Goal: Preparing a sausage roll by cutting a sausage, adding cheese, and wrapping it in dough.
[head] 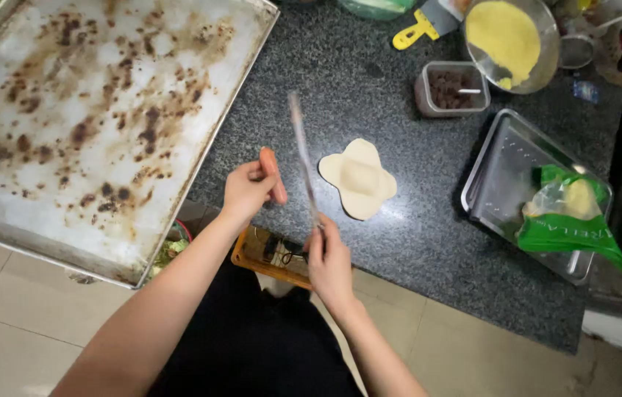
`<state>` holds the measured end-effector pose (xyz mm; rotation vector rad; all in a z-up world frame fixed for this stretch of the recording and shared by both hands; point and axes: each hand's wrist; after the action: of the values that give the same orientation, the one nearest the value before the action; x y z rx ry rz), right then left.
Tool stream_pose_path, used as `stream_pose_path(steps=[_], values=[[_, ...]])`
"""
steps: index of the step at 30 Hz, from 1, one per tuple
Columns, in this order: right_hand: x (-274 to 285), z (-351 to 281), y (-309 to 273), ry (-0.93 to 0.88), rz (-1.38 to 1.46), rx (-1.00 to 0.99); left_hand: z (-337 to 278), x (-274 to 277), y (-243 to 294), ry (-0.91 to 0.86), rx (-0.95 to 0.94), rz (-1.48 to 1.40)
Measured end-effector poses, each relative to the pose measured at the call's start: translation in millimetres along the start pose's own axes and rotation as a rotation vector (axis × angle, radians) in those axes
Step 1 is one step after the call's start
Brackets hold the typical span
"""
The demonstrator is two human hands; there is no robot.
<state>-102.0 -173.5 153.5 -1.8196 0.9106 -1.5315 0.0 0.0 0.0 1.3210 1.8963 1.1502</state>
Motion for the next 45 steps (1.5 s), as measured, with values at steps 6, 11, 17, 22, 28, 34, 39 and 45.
stream_pose_path(steps=[6,11,17,22,28,34,39,45], values=[[-43,30,31,-0.073,-0.254,-0.273,38,4,-5,0.125,-0.045,0.529],[-46,47,-11,-0.170,-0.246,-0.181,22,1,19,0.107,-0.150,0.465],[-47,59,14,-0.192,-0.295,-0.166,32,-15,-3,0.059,-0.071,0.369],[-36,63,39,-0.221,-0.377,-0.067,28,-28,7,0.115,-0.028,0.263],[-27,56,34,-0.214,-0.302,-0.025,12,-38,24,0.172,0.052,0.073],[-34,46,44,-0.230,-0.345,0.020,25,-43,-7,0.228,0.024,0.073],[-38,43,50,-0.195,-0.384,0.059,27,-44,-6,0.236,0.011,0.189],[-44,44,53,-0.218,-0.431,0.062,22,-45,-2,0.244,-0.023,0.146]])
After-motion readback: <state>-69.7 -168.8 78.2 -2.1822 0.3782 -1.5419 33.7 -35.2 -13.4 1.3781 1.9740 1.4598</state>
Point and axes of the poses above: each hand's wrist, its own z-axis towards the middle knuckle, its own x-axis out of the back of the hand, y = z × x
